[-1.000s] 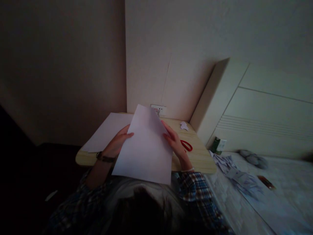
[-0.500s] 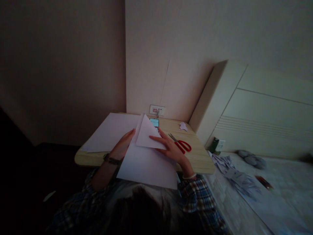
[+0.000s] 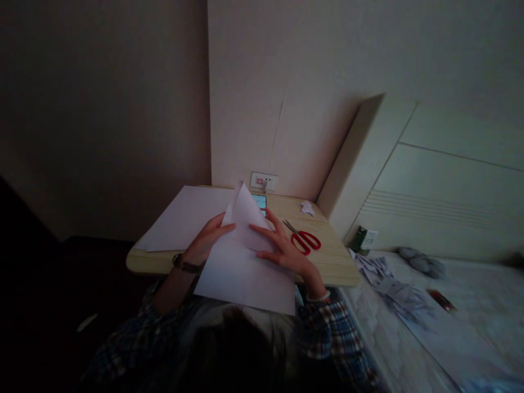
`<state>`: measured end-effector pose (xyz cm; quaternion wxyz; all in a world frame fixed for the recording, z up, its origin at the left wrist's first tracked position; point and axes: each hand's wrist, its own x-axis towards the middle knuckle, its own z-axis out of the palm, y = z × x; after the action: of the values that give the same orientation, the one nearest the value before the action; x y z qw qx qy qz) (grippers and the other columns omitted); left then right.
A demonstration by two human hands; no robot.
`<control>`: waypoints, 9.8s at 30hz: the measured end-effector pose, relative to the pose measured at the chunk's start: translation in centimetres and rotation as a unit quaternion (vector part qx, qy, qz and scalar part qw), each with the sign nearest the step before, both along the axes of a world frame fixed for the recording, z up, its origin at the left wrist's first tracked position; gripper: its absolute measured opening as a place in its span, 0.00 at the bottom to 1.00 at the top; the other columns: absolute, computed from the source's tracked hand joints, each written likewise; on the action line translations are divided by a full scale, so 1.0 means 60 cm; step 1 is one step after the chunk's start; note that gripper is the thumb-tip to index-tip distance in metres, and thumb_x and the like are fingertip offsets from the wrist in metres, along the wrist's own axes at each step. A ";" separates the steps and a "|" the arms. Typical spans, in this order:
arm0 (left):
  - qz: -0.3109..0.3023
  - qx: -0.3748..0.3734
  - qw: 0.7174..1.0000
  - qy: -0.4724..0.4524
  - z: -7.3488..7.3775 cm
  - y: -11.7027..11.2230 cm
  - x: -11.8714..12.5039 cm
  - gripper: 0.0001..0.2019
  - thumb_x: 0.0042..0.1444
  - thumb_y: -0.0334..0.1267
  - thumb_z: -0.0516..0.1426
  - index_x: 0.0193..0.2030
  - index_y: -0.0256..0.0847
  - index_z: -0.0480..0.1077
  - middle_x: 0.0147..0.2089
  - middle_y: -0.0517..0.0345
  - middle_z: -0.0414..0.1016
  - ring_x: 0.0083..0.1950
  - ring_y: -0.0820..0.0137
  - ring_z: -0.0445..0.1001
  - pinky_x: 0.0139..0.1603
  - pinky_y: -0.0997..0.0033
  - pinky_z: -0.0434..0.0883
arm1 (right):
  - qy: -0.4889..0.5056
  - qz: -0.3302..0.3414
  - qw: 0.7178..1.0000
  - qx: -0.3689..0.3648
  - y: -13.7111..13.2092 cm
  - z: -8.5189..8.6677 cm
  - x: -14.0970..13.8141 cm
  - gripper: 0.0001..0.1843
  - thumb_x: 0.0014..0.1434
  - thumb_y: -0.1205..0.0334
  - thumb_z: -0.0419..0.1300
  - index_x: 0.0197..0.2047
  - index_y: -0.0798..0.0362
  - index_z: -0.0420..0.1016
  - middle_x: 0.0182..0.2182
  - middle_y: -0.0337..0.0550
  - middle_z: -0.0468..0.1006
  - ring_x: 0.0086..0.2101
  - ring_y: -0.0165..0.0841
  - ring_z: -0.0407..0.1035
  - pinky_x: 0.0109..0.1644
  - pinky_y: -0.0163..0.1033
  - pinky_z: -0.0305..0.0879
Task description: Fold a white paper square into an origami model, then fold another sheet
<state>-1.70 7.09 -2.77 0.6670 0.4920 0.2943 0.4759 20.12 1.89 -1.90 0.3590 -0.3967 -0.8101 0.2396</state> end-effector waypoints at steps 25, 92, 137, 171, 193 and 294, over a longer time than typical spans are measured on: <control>0.153 0.106 0.967 0.174 0.053 -0.026 -0.018 0.14 0.36 0.41 0.69 0.31 0.39 0.76 0.29 0.56 0.80 0.32 0.63 0.77 0.32 0.70 0.70 | 0.253 -0.174 0.949 -0.072 0.003 0.018 0.005 0.25 0.47 0.55 0.68 0.48 0.45 0.67 0.42 0.39 0.75 0.41 0.40 0.70 0.44 0.43 0.69; 0.254 0.317 0.875 0.265 0.102 -0.115 -0.011 0.05 0.52 0.38 0.59 0.29 0.42 0.76 0.30 0.61 0.81 0.32 0.69 0.79 0.37 0.75 0.76 | 0.318 -0.149 0.935 -0.056 -0.055 0.134 -0.014 0.19 0.49 0.53 0.66 0.45 0.45 0.73 0.38 0.39 0.80 0.38 0.39 0.74 0.36 0.41 0.72; 0.265 0.324 0.884 0.210 0.136 -0.125 0.022 0.08 0.55 0.39 0.57 0.30 0.40 0.75 0.29 0.63 0.79 0.31 0.72 0.76 0.33 0.80 0.72 | 0.316 -0.166 0.934 -0.012 -0.075 0.153 -0.048 0.11 0.46 0.57 0.69 0.32 0.49 0.74 0.29 0.38 0.78 0.31 0.36 0.72 0.32 0.37 0.68; 0.290 0.407 0.817 0.286 0.126 -0.136 0.022 0.09 0.59 0.36 0.54 0.31 0.40 0.74 0.27 0.65 0.77 0.25 0.75 0.72 0.29 0.80 0.67 | 0.272 -0.164 0.948 0.032 -0.067 0.178 -0.057 0.17 0.47 0.52 0.68 0.39 0.48 0.73 0.32 0.39 0.76 0.33 0.36 0.70 0.33 0.38 0.68; 0.250 0.414 0.835 0.262 0.126 -0.136 0.019 0.09 0.58 0.34 0.55 0.39 0.40 0.77 0.34 0.61 0.82 0.31 0.73 0.78 0.31 0.81 0.71 | 0.316 -0.162 0.934 0.044 -0.063 0.194 -0.029 0.08 0.47 0.58 0.68 0.28 0.50 0.73 0.23 0.35 0.73 0.23 0.28 0.64 0.24 0.32 0.60; 0.224 0.373 0.875 0.212 0.155 -0.118 0.030 0.10 0.52 0.36 0.58 0.37 0.42 0.81 0.40 0.57 0.83 0.37 0.66 0.81 0.36 0.76 0.77 | 0.346 -0.102 0.930 0.068 -0.040 0.223 -0.033 0.14 0.48 0.57 0.66 0.20 0.52 0.68 0.19 0.32 0.67 0.22 0.25 0.59 0.25 0.31 0.54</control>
<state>0.07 0.03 6.54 0.2308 0.7142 0.3316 0.5716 18.16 -0.50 11.50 0.6653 -0.3443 -0.6054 0.2689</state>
